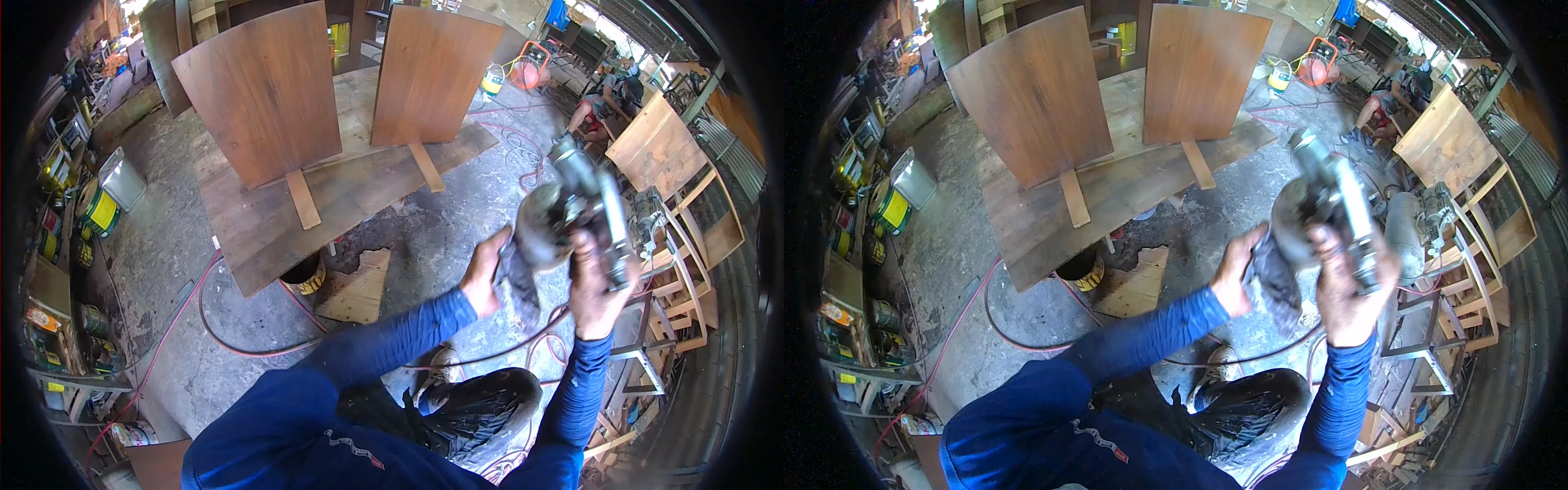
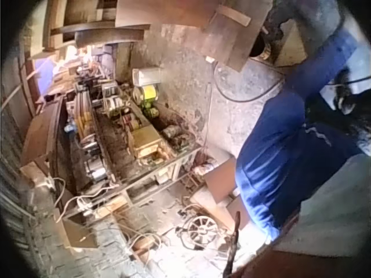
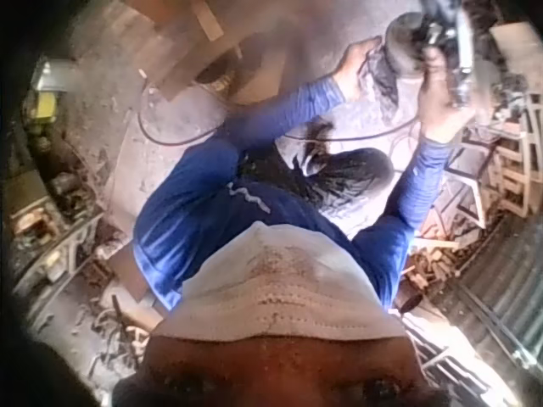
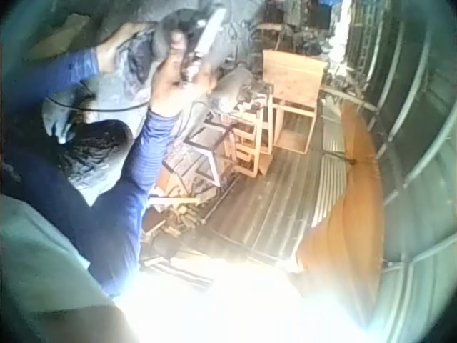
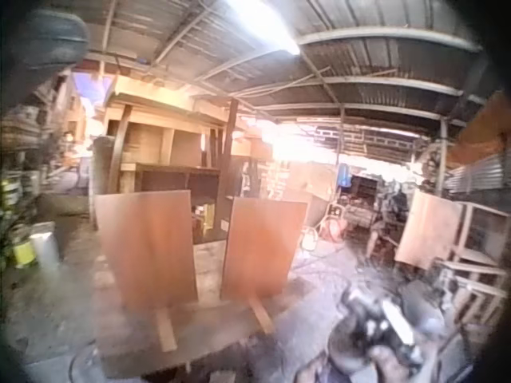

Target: The recorder uses a spray gun to apply a finish to wood furniture panels, wiping them down with a cloth between coats.

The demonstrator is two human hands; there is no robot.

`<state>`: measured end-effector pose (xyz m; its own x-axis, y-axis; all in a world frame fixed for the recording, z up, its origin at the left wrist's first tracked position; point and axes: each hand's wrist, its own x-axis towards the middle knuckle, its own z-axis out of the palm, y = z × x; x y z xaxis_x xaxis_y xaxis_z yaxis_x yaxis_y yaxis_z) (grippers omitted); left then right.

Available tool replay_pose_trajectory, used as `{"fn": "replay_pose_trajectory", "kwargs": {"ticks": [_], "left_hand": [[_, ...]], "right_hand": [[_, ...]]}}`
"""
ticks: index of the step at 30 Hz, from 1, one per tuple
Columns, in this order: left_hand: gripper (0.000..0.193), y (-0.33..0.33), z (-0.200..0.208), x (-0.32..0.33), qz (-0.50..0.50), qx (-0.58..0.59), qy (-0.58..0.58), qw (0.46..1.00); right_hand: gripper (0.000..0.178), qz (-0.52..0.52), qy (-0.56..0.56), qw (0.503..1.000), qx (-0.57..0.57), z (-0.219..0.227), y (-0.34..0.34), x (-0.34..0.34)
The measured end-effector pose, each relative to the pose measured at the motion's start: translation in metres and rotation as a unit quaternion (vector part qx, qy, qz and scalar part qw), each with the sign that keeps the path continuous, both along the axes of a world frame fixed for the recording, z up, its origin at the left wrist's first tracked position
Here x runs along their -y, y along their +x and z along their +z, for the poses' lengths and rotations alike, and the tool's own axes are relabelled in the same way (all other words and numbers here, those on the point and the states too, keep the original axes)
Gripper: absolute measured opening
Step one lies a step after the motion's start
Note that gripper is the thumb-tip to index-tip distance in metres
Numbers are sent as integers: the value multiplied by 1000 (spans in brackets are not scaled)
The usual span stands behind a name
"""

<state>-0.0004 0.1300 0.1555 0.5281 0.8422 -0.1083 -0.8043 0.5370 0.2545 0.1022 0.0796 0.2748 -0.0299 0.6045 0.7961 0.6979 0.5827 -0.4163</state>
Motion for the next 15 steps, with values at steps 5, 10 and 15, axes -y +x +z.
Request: {"fn": "replay_pose_trajectory", "kwargs": {"ticks": [5, 10, 15], "left_hand": [[45, 22, -79, 46, -45, 64, -104, 991], [39, 39, -74, 36, -54, 52, -89, 993], [38, 35, 11, -57, -11, 19, 63, 998]], "right_hand": [[44, 51, -138, 982, 120, -39, 6, 13], [45, 14, -124, 983, 138, -27, 14, 12], [33, 2, 2, 989, -146, 15, 26, -19]]}}
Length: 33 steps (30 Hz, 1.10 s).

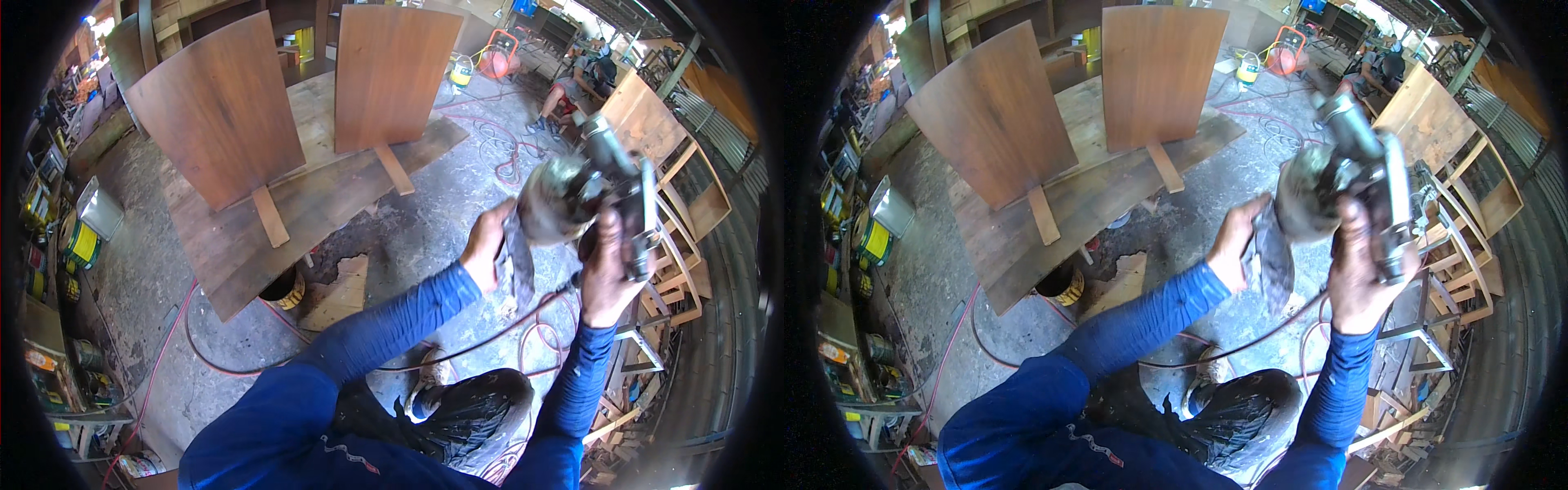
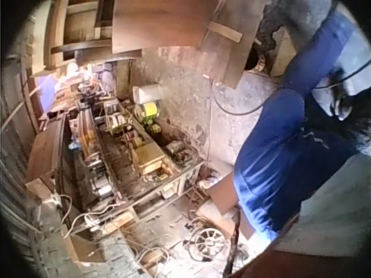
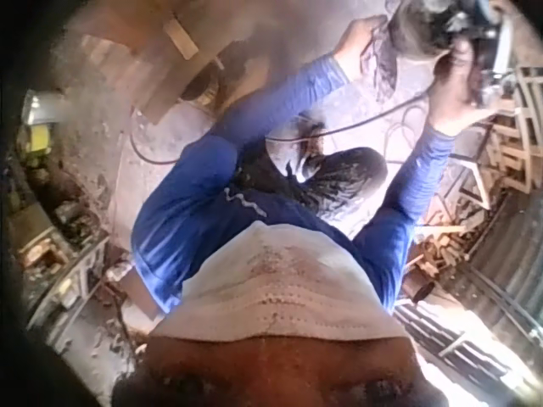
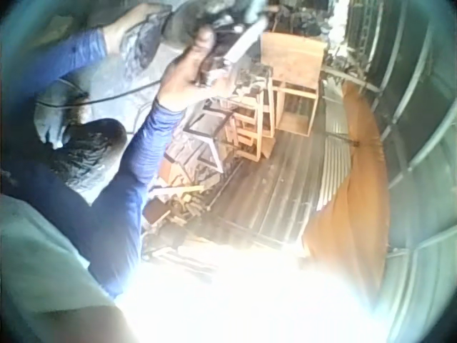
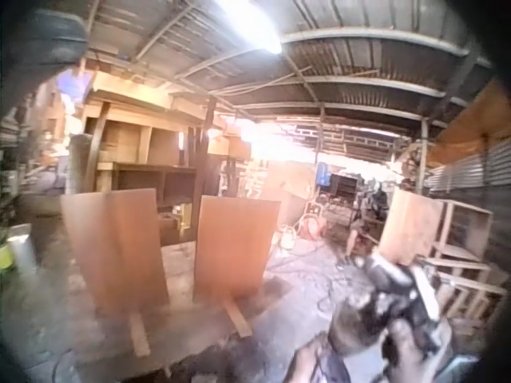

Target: The recorder uses a spray gun to apply a finish to wood furniture panels, wiping them down with a cloth between coats.

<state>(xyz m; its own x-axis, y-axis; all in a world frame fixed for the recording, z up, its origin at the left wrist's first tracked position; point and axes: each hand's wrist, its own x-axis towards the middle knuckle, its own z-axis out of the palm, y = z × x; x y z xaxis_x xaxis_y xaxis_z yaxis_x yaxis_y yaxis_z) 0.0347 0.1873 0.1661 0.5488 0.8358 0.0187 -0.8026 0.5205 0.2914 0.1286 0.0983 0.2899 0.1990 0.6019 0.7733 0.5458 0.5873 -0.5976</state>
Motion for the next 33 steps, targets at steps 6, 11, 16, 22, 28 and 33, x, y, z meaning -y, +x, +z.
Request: {"fn": "replay_pose_trajectory", "kwargs": {"ticks": [6, 11, 16, 22, 28, 33], "left_hand": [[37, 10, -6, -5, 25, -23, 39, 999], [44, 28, -94, 38, -104, -28, -173, 979], [44, 46, -89, 41, -104, 23, -178, 978], [35, 43, 3, -61, -4, -35, -3, 999], [38, 43, -7, -64, -15, -32, -83, 996], [43, 52, -85, -26, -42, -35, -156, 986]], "right_hand": [[33, 3, -45, 999, -1, -9, 22, -33], [52, -77, -202, 972, 97, -84, 39, -22], [59, -141, -171, 966, 134, -95, 51, -30], [31, -24, 23, 999, -6, -5, 51, -72], [33, -14, -38, 999, 32, -12, 55, -92], [36, 24, -167, 985, 34, -82, 59, -85]]}}
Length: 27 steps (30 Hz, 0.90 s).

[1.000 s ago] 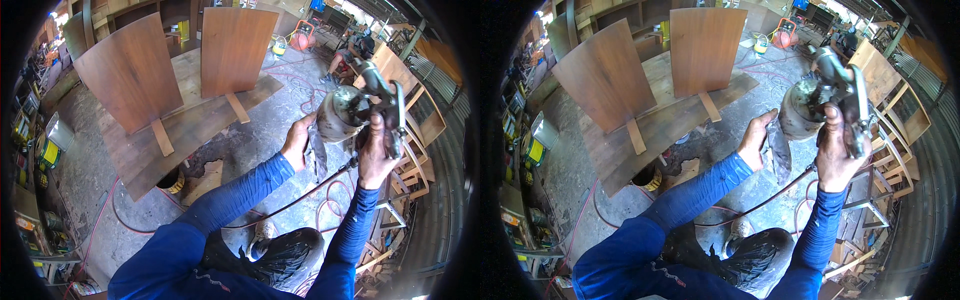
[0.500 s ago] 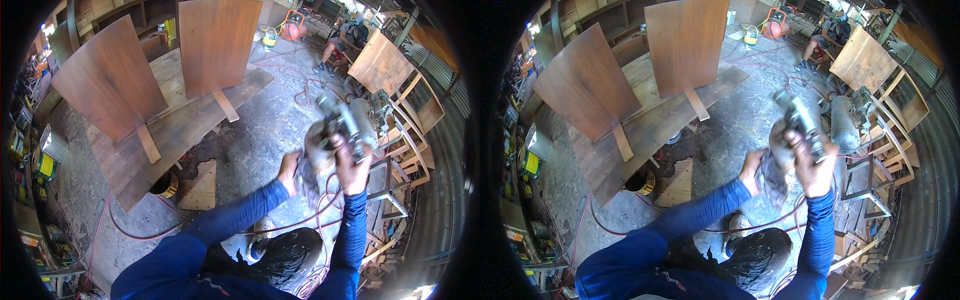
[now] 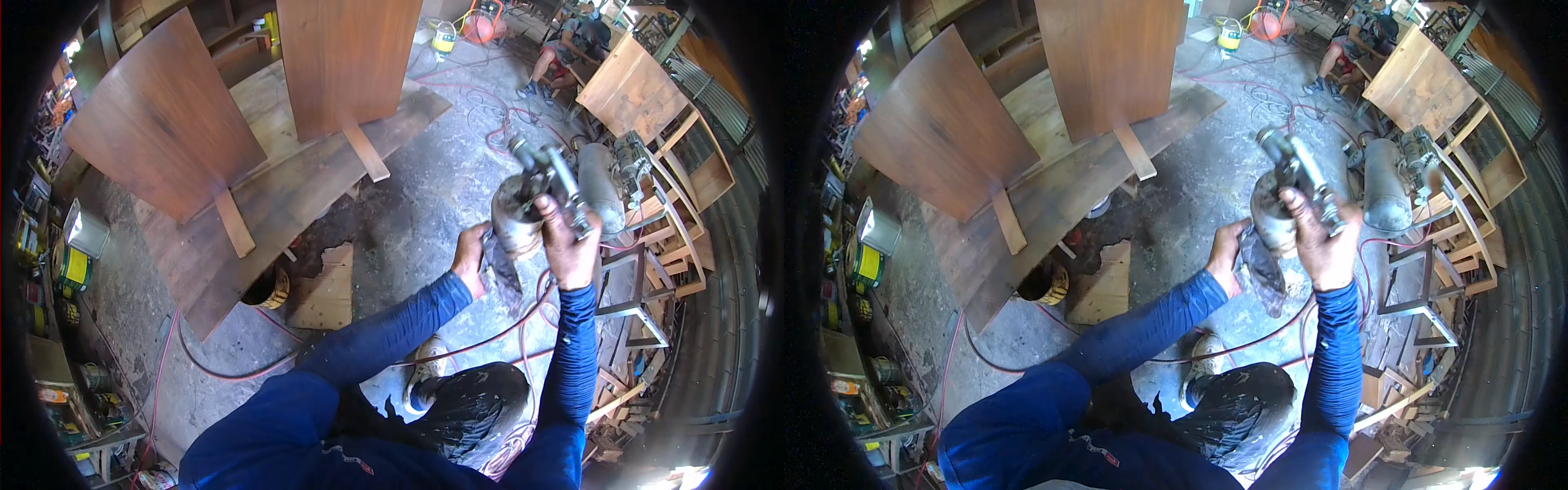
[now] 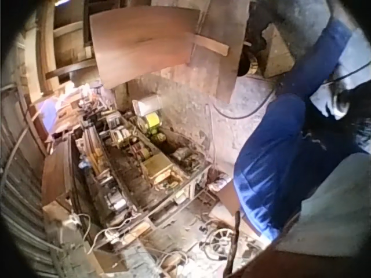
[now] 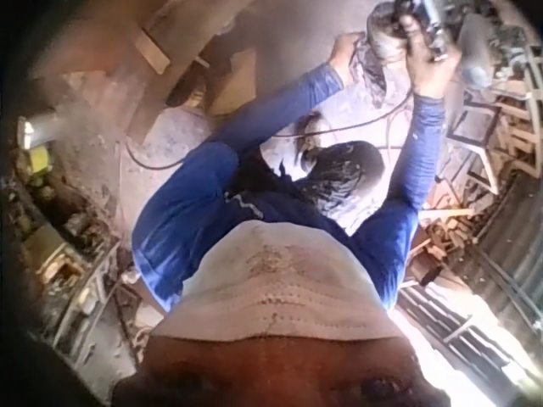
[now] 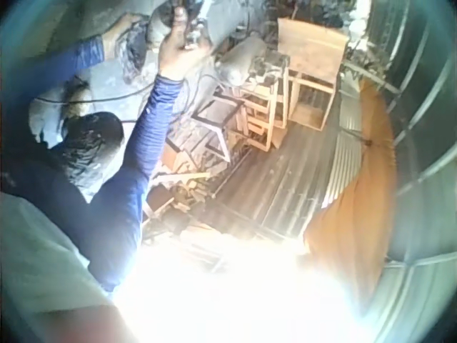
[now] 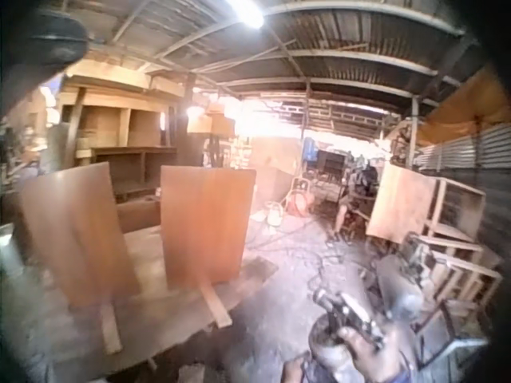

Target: The recorder uses a spray gun to apply a finish to wood furniture panels, wiping them down with a cloth between coats.

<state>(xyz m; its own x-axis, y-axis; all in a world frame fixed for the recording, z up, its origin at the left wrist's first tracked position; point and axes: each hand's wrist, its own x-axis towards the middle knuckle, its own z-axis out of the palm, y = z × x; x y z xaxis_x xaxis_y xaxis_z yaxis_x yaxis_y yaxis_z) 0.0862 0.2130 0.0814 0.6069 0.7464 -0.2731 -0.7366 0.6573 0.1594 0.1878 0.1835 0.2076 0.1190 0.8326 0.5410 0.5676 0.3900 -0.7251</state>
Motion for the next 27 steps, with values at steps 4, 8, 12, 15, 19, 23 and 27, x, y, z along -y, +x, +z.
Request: {"fn": "replay_pose_trajectory", "kwargs": {"ticks": [4, 8, 12, 15, 19, 23, 27], "left_hand": [[44, 5, -36, 41, -21, 22, -74, 997], [41, 3, -27, 54, -28, 25, -79, 996], [37, -6, 26, 17, 15, 3, 74, 997], [33, -14, 74, -9, 79, -15, 190, 978], [35, -23, 86, -12, 53, 21, 172, 984], [37, -19, 38, 27, -17, 5, 57, 998], [40, -15, -12, 78, -65, 43, -60, 995]], "right_hand": [[39, -54, 52, 980, 184, -38, -3, 18], [42, -25, -20, 988, 151, -27, -5, 29], [38, -28, -6, 1000, 10, 32, 0, 41], [45, -61, 159, 985, 8, 69, -6, 35], [34, -87, 156, 984, 0, 76, -11, 30], [33, 0, 36, 999, -1, 34, -11, 43], [44, -77, 52, 982, 165, -16, -21, 66]]}}
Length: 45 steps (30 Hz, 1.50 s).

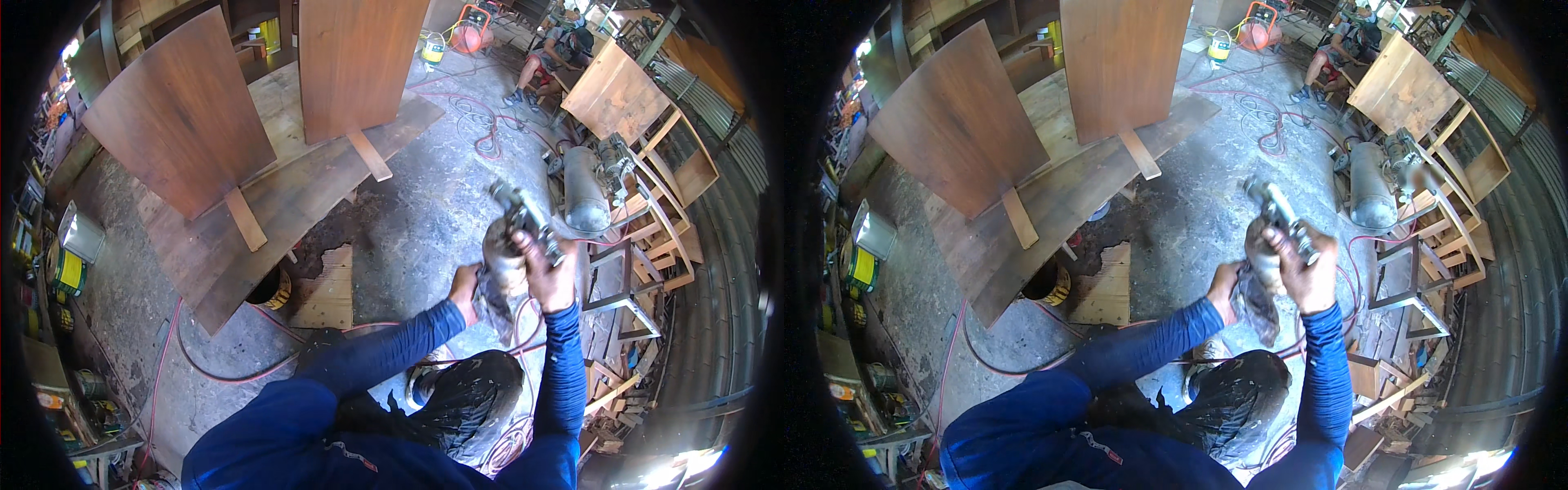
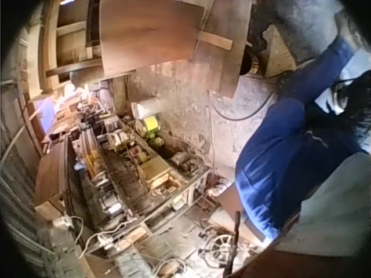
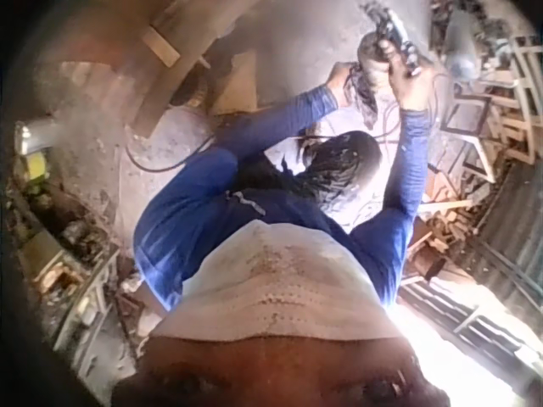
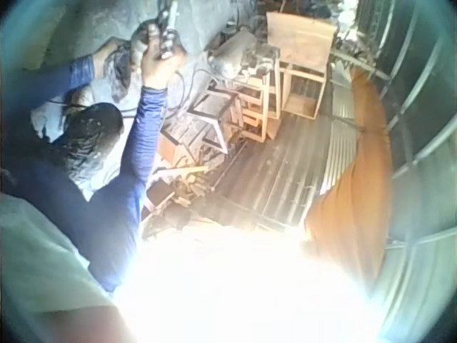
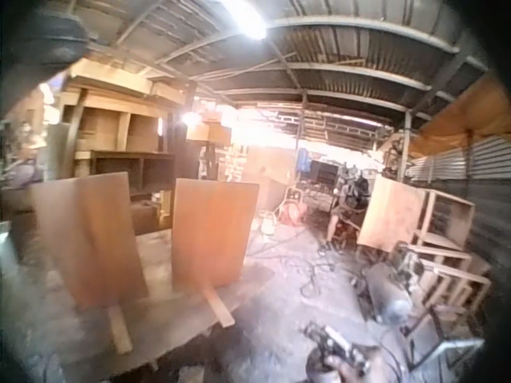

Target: The recorder uses a spray gun to apply a finish to wood furniture panels, wiping them down with a cloth between coats.

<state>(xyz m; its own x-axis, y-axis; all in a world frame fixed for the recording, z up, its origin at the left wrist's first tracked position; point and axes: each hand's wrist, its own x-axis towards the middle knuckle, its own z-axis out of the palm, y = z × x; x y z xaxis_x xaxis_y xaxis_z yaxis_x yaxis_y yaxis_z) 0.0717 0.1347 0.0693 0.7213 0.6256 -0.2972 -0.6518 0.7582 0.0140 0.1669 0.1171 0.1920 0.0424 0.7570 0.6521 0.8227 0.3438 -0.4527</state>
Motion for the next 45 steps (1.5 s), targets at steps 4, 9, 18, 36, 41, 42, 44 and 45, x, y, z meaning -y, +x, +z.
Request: {"fn": "replay_pose_trajectory", "kwargs": {"ticks": [4, 9, 18, 36, 41, 42, 44, 45], "left_hand": [[42, 2, -10, 23, -18, -23, -10, 1000], [40, -17, 49, -28, 86, -92, 117, 985], [41, -29, 58, -25, 108, -39, 78, 990], [29, -53, 80, -42, 220, -41, 222, 949], [27, -57, 53, -8, 153, -87, 68, 982], [30, -57, 41, 3, 140, -106, 34, 984], [32, -54, 14, 25, 110, -106, -15, 988], [35, -54, 2, 34, 80, -107, -48, 990]], "right_hand": [[47, 3, -107, 994, -1, 7, 1, 19], [35, 60, 49, 987, -139, 61, -8, 20], [33, 42, 33, 991, -125, 61, -26, 13], [32, 119, 170, 968, -139, 77, -45, 4], [34, 69, 123, 990, 26, 52, -56, 13], [36, 76, -51, 994, -56, 45, -56, 23], [41, 94, -5, 995, 30, 24, -65, 29], [40, 108, -29, 993, 41, 15, -69, 32]]}}
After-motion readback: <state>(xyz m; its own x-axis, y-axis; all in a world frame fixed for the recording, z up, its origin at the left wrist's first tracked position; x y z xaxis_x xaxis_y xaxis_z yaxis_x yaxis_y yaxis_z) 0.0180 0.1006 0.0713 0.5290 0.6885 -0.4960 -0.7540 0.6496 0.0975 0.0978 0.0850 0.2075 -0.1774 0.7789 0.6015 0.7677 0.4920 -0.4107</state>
